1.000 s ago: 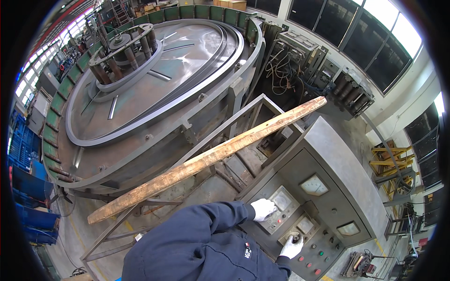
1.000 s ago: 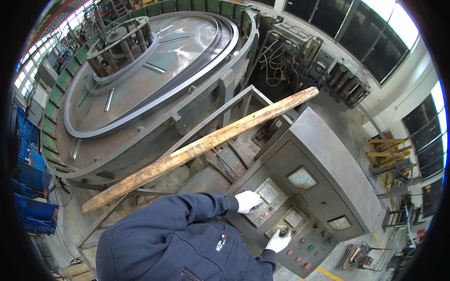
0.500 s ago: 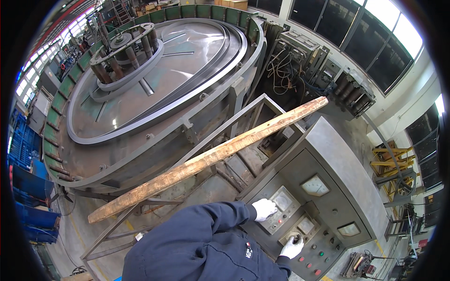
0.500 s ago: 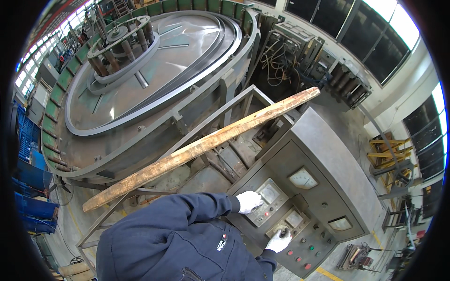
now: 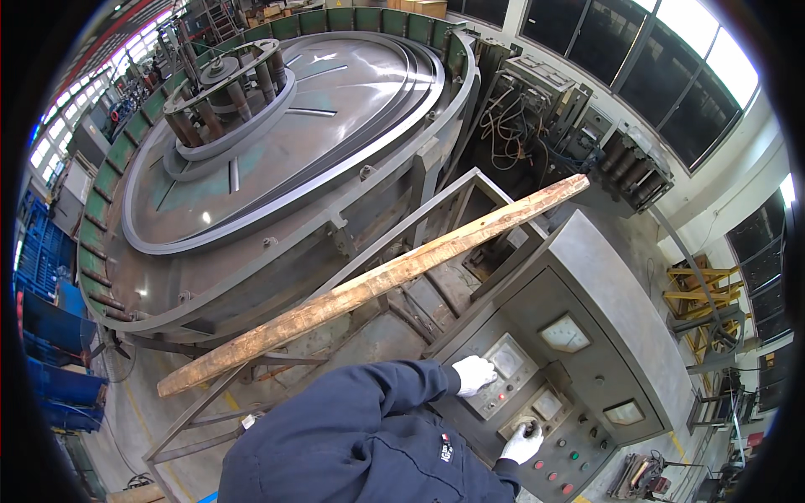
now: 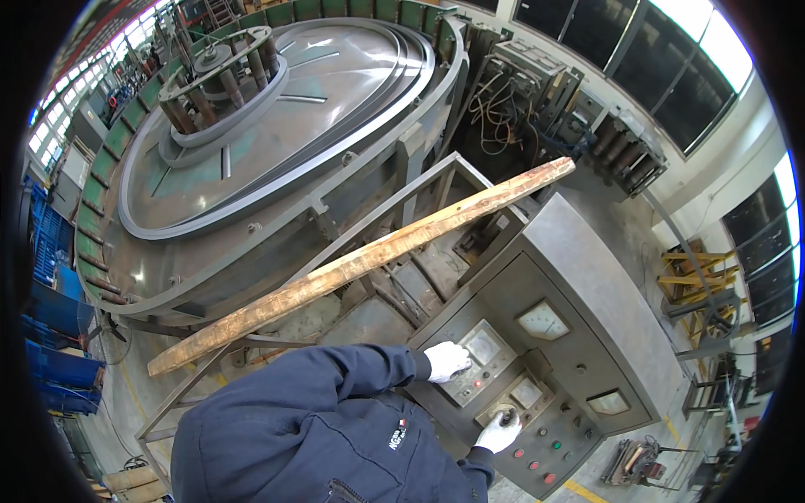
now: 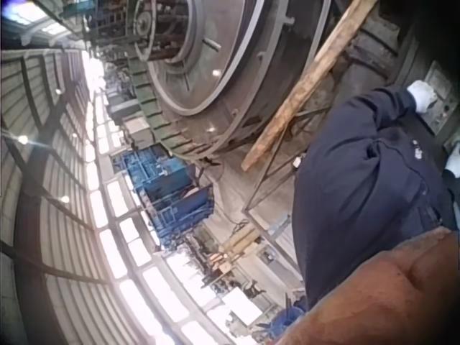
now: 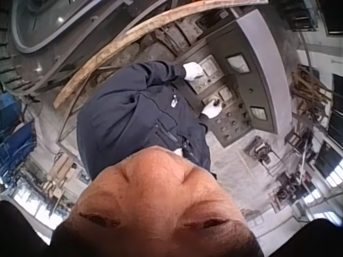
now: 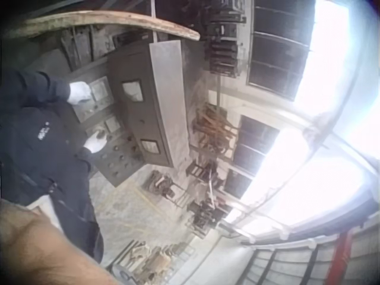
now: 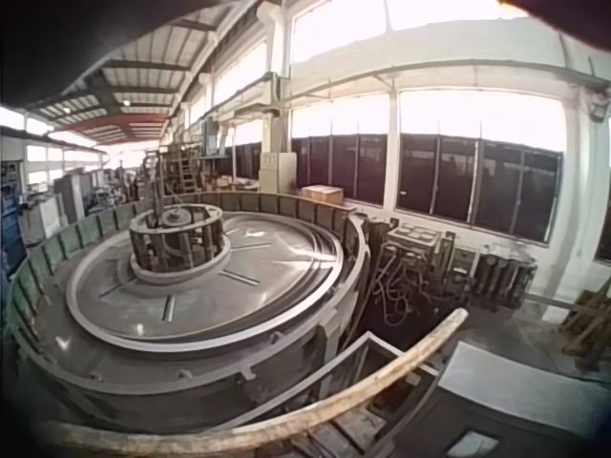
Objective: Operating a large vertical boring mill by using a control console and a wooden stick to check the workpiece.
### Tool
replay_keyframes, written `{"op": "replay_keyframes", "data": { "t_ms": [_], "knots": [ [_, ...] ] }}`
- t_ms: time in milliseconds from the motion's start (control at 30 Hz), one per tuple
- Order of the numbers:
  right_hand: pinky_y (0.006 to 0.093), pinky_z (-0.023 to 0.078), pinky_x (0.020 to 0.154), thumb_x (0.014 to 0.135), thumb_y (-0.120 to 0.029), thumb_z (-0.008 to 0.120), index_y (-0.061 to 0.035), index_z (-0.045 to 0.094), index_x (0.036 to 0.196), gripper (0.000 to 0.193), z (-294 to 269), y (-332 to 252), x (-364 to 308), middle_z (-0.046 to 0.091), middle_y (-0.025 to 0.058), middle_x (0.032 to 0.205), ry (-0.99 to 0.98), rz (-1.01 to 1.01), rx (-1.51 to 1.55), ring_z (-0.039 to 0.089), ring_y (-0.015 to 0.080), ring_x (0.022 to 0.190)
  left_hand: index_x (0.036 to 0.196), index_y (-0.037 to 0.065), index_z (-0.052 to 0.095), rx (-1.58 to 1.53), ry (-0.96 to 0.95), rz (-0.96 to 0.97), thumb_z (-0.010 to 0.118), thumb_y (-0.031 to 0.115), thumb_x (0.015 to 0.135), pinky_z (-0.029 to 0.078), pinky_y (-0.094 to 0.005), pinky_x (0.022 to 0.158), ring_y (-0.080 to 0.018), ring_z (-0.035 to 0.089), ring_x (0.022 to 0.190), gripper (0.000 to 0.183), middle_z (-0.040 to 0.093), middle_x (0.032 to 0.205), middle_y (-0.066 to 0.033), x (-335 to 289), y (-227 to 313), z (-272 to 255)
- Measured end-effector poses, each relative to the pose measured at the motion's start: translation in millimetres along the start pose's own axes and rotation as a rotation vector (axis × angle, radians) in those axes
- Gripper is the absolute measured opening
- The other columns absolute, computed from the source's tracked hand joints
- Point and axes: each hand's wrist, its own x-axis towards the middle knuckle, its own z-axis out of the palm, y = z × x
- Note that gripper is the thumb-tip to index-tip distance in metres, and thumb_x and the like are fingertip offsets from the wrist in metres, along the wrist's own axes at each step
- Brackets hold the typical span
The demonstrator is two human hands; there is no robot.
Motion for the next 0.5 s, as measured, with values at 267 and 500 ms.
{"op": "replay_keyframes", "data": {
  "t_ms": [267,500],
  "knots": [
    [0.0453,0.055,0.099,0.096,-0.012,0.075,0.0003,0.075,0.128,0.035,3,5,0,0.071,0.0208,0.118,0.043,-0.04,0.02,0.071,0.0375,0.11,0.108,0.01,0.074,0.009,0.005,0.002,0.076,0.017,0.084,0.058,-0.0485,0.082,-0.0344,0.071,0.097,0.026,0.069,0.101,-0.0137,1,-2,6],
    [0.0445,0.056,0.1,0.095,-0.01,0.076,0.0004,0.075,0.128,0.034,6,12,2,0.071,0.0202,0.119,0.047,-0.043,-0.016,0.071,0.0365,0.111,0.108,0.01,0.075,0.009,-0.003,0.0,0.075,0.017,0.084,0.057,-0.0485,0.084,-0.0339,0.071,0.098,0.025,0.069,0.101,-0.0133,1,-1,4]
  ]
}}
